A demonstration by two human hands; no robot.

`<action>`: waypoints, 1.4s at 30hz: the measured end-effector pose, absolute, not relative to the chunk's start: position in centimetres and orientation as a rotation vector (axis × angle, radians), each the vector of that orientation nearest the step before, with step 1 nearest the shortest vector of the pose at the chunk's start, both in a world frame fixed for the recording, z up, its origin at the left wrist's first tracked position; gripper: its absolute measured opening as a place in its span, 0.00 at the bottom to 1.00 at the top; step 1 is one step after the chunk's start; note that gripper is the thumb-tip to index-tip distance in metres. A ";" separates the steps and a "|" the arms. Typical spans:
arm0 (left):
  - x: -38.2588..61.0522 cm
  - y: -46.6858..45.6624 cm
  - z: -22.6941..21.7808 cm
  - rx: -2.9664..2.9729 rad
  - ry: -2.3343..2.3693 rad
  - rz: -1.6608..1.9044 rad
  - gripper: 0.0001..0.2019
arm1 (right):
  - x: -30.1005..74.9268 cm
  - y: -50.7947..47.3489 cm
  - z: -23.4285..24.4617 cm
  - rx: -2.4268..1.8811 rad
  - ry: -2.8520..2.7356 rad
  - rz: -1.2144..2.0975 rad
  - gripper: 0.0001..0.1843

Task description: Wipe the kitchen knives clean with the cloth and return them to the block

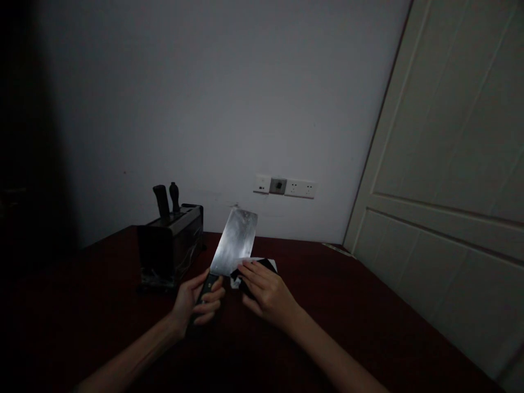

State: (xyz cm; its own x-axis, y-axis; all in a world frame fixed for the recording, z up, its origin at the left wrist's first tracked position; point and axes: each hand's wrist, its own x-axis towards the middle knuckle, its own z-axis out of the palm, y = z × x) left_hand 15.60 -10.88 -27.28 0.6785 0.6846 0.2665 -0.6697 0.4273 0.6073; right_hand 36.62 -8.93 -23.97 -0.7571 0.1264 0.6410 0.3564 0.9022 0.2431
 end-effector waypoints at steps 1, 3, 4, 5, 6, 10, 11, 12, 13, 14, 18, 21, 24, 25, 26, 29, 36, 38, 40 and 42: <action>15.5 -10.9 -27.1 0.755 0.020 0.853 0.16 | 37.2 -8.6 -24.3 -0.369 -2.389 -0.481 0.25; 15.3 -10.8 -26.8 0.773 0.024 0.875 0.16 | 38.2 -8.0 -25.2 -0.446 -2.302 -0.482 0.26; 15.3 -10.8 -26.7 0.784 0.030 0.893 0.16 | 38.6 -7.6 -25.7 -0.494 -2.251 -0.470 0.26; 15.3 -10.8 -26.6 0.797 0.042 0.916 0.16 | 38.8 -7.3 -26.4 -0.546 -2.208 -0.455 0.26; 15.2 -10.8 -26.6 0.811 0.061 0.941 0.17 | 38.9 -6.9 -27.0 -0.591 -2.183 -0.441 0.25; 15.2 -10.8 -26.3 0.862 0.170 1.045 0.17 | 37.8 -6.1 -29.3 -0.695 -2.252 -0.443 0.21; 15.2 -10.9 -26.2 0.872 0.200 1.069 0.17 | 37.3 -6.1 -29.8 -0.709 -2.286 -0.447 0.20; 15.2 -10.9 -26.1 0.884 0.228 1.090 0.17 | 36.7 -6.1 -30.2 -0.723 -2.319 -0.441 0.20; 15.2 -11.0 -26.0 0.896 0.253 1.109 0.16 | 36.2 -6.1 -30.6 -0.734 -2.351 -0.419 0.19; 15.2 -11.0 -25.9 0.908 0.274 1.126 0.16 | 35.6 -6.2 -31.0 -0.741 -2.383 -0.380 0.17; 15.4 -11.2 -25.6 0.964 0.350 1.198 0.15 | 34.2 -6.7 -32.1 -0.858 -2.418 -0.103 0.08; 15.6 -11.3 -25.5 1.022 0.424 1.228 0.14 | 34.0 -6.7 -32.3 -1.037 -2.333 0.112 0.13; 15.8 -11.2 -25.5 1.106 0.493 1.249 0.13 | 34.6 -6.4 -32.1 -1.087 -2.316 0.276 0.20; 15.9 -11.2 -25.6 1.130 0.509 1.259 0.14 | 34.8 -6.2 -32.0 -1.080 -2.319 0.326 0.23; 15.9 -11.1 -25.6 1.147 0.520 1.266 0.14 | 35.1 -6.1 -31.9 -1.072 -2.317 0.377 0.27; 16.0 -11.0 -25.7 1.156 0.536 1.280 0.14 | 35.7 -5.8 -31.5 -1.061 -2.260 0.459 0.33; 15.6 -10.2 -25.4 1.166 0.601 1.309 0.13 | 35.2 -8.0 -28.3 -0.937 -1.845 0.343 0.18; 15.6 -9.8 -25.3 1.176 0.607 1.340 0.13 | 34.5 -9.1 -27.1 -0.914 -1.785 0.455 0.20; 15.7 -9.4 -25.1 1.180 0.611 1.357 0.13 | 33.6 -9.9 -26.3 -0.896 -1.754 0.628 0.20; 15.9 -9.1 -24.9 1.191 0.623 1.361 0.13 | 32.6 -10.1 -25.9 -0.881 -1.722 0.782 0.20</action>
State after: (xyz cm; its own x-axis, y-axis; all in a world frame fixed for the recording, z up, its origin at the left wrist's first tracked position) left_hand 15.87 -9.06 -24.95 0.1822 0.9410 0.2850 -0.3999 -0.1939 0.8958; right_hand 32.63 -10.10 -25.94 -0.2268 0.8464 0.4819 0.1941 0.5241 -0.8292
